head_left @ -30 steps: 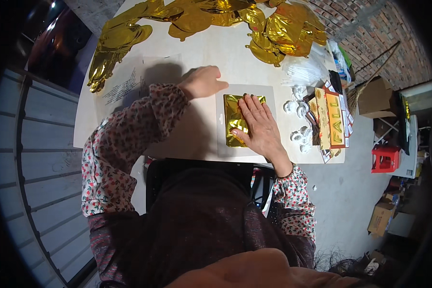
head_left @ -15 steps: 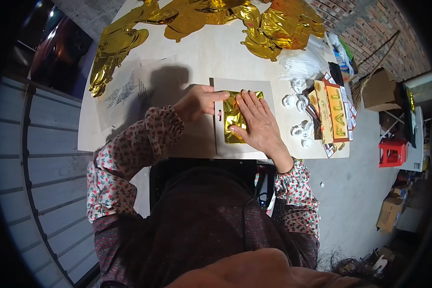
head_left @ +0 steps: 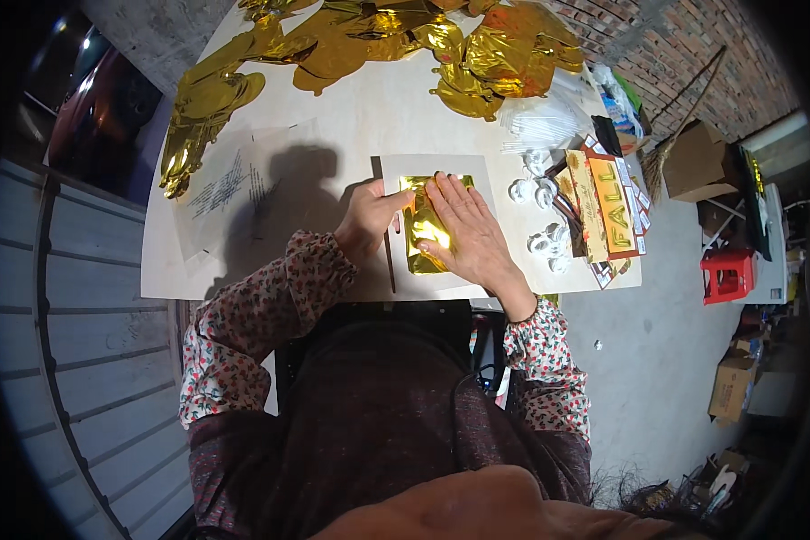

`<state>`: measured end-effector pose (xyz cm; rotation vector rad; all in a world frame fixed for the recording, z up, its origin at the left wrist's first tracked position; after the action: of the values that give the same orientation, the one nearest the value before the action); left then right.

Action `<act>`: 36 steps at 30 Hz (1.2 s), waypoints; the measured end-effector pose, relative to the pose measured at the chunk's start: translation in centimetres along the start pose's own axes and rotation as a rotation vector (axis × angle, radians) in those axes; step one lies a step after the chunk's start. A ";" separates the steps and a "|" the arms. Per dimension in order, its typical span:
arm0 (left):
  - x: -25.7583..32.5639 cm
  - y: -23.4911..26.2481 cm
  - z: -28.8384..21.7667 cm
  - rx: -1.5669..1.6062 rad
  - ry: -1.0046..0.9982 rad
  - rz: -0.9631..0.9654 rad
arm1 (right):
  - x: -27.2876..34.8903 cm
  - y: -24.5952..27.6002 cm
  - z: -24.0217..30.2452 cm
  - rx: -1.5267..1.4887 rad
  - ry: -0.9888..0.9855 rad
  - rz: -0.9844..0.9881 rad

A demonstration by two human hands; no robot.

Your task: Folding gold-colored foil sheets and attaching them to cardboard paper backings.

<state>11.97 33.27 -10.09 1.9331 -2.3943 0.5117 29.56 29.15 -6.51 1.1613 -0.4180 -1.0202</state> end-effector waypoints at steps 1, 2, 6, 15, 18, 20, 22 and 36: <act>0.1 0.1 0.2 0.000 -0.003 0.002 | 0.0 0.2 0.1 -0.023 0.011 -0.003; 0.2 0.2 0.1 0.019 -0.014 0.008 | 0.0 0.3 0.1 -0.048 0.022 -0.006; 1.2 0.1 -0.6 0.042 -0.052 0.029 | 0.0 0.8 0.3 -0.081 0.055 -0.023; 3.0 0.1 -1.9 0.017 -0.089 0.001 | 0.8 1.6 0.7 -0.172 0.114 -0.123; 3.6 0.3 -2.7 0.050 -0.059 -0.020 | 1.1 1.5 -0.5 -0.204 -0.037 -0.297; 3.9 0.8 -2.7 -0.021 -0.065 -0.065 | 1.2 1.7 -0.3 -0.379 -0.130 -0.321; 4.3 1.0 -2.9 -0.065 -0.113 -0.069 | 1.4 1.5 -0.3 -0.470 -0.231 -0.431; 4.2 0.4 -6.2 -0.165 -0.214 0.078 | 2.3 0.9 -2.7 -1.500 -0.641 -0.121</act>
<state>9.51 31.01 -3.40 1.9188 -2.5522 0.1076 33.17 28.76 -7.26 -0.5045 0.0154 -1.3668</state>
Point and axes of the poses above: each hand's wrist, its own x-axis away from the middle knuckle, its own y-axis out of the back of the hand, z = x × y, the point moved 3 cm from there along -x, towards the middle knuckle, and after that the axes turned 6 degrees about -x, right-handed, at the moved point
